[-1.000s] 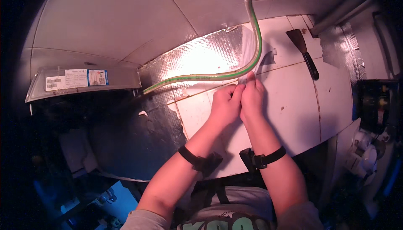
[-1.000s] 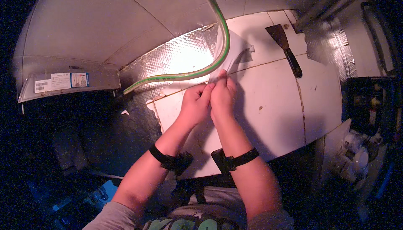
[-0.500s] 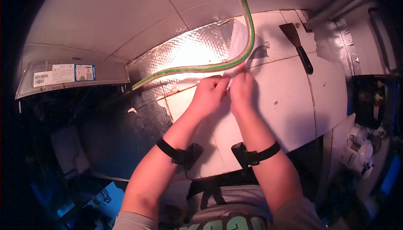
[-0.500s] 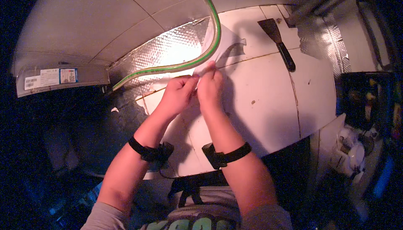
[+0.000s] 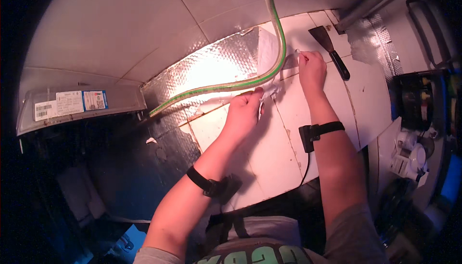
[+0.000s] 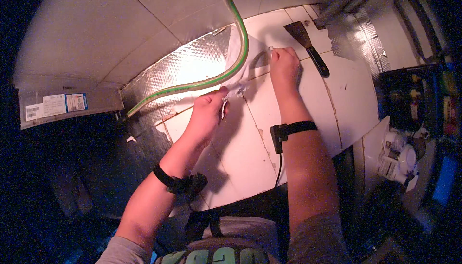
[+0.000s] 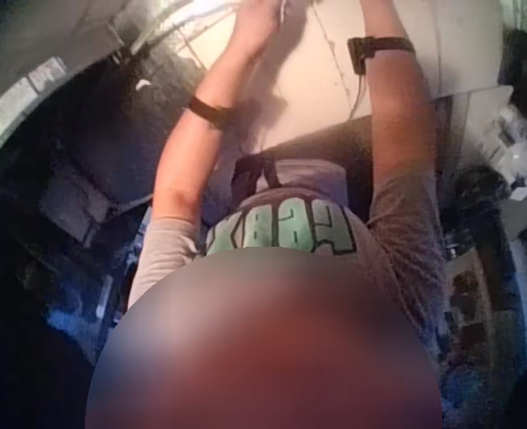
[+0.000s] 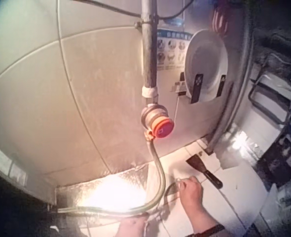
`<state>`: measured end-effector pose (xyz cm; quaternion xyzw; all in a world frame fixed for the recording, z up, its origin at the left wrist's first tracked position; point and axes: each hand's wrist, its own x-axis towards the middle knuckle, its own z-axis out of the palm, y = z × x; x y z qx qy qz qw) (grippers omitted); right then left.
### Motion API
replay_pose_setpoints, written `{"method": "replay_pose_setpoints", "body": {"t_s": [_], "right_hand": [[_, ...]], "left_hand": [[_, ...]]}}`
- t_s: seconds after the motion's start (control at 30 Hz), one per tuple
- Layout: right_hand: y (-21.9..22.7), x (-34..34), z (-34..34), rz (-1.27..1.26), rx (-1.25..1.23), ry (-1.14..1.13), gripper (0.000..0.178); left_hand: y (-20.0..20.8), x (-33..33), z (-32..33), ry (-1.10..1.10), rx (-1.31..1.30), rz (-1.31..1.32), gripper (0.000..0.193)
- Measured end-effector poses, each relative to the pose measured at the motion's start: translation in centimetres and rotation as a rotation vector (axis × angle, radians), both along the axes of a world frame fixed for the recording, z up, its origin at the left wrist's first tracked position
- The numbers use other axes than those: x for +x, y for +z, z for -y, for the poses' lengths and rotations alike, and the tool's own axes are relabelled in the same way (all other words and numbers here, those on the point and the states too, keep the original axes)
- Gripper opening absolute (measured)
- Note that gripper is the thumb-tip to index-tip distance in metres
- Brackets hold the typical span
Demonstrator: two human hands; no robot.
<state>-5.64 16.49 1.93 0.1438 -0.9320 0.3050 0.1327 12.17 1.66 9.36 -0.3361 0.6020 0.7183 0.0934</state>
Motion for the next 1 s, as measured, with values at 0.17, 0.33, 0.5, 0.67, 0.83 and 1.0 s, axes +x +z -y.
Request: {"method": "replay_pose_setpoints", "body": {"t_s": [0.17,0.33,0.5,0.67,0.83,1.0], "right_hand": [[-0.5,0.8,0.8,-0.069,-0.021,-0.010,0.011],[-1.0,1.3,1.2,-0.131,-0.002,0.008,0.009],[-0.8,1.7,1.1,-0.128,0.015,0.029,0.009],[-0.8,1.8,0.8,-0.142,0.035,0.084,0.013],[-0.7,1.9,0.7,-0.159,0.016,0.103,0.013],[-0.6,2.1,0.7,-0.203,0.001,0.123,0.012]], "left_hand": [[-1.2,0.5,0.3,0.010,0.039,-0.012,0.041],[-2.3,0.5,0.7,0.047,0.086,-0.060,0.046],[-1.4,0.4,1.5,0.044,0.109,-0.058,0.021],[-1.3,0.6,2.7,0.015,0.082,-0.082,0.024],[-0.8,0.7,2.9,0.052,0.106,-0.130,0.024],[-1.2,0.8,3.3,0.044,0.107,-0.170,0.023]]}}
